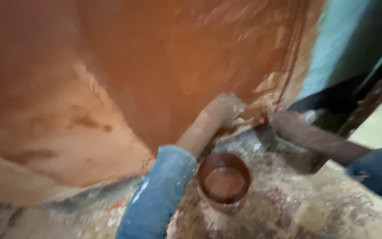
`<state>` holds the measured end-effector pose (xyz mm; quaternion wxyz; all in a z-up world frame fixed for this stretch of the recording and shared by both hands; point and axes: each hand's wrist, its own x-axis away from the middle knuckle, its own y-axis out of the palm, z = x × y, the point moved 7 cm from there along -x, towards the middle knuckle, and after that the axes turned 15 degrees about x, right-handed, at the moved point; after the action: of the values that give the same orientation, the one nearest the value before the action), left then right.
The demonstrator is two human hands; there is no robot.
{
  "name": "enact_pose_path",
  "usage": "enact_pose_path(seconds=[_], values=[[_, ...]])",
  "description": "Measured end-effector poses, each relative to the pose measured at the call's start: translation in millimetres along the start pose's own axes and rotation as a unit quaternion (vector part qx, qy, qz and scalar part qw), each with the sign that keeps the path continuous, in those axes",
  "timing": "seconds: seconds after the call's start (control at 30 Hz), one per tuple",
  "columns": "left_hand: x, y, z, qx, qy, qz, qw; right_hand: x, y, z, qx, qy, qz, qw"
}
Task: The person applies a brown liquid coating to a vertical wall using a brush. They repeatedly dip the brush into a small container and spread the material across the surface in vertical strokes, gradually covering more of the wall.
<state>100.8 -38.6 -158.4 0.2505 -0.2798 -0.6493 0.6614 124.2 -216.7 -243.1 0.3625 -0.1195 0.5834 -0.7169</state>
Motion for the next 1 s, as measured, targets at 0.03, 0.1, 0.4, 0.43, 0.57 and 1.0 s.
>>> enact_pose_path(seconds=[0.03, 0.1, 0.4, 0.43, 0.57, 1.0], values=[[2, 26, -4, 0.012, -0.003, -0.046, 0.999, 3, 2, -11, -0.013, -0.02, -0.022, 0.999], [7, 62, -20, 0.025, -0.016, -0.127, 0.991, -6, -11, -35, -0.028, -0.074, -0.041, 0.996], [119, 151, -53, 0.156, -0.014, -0.024, 0.987, 5, -67, -169, -0.041, -0.289, -0.105, 0.951], [126, 165, -60, 0.137, -0.066, -0.091, 0.984, 8, -62, -183, -0.045, -0.3, -0.112, 0.946], [138, 186, -61, 0.084, -0.146, -0.218, 0.961, 11, -31, -217, -0.041, -0.35, -0.091, 0.931], [104, 214, -74, 0.154, -0.176, -0.135, 0.963, 26, 90, -285, -0.089, -0.298, -0.222, 0.924]])
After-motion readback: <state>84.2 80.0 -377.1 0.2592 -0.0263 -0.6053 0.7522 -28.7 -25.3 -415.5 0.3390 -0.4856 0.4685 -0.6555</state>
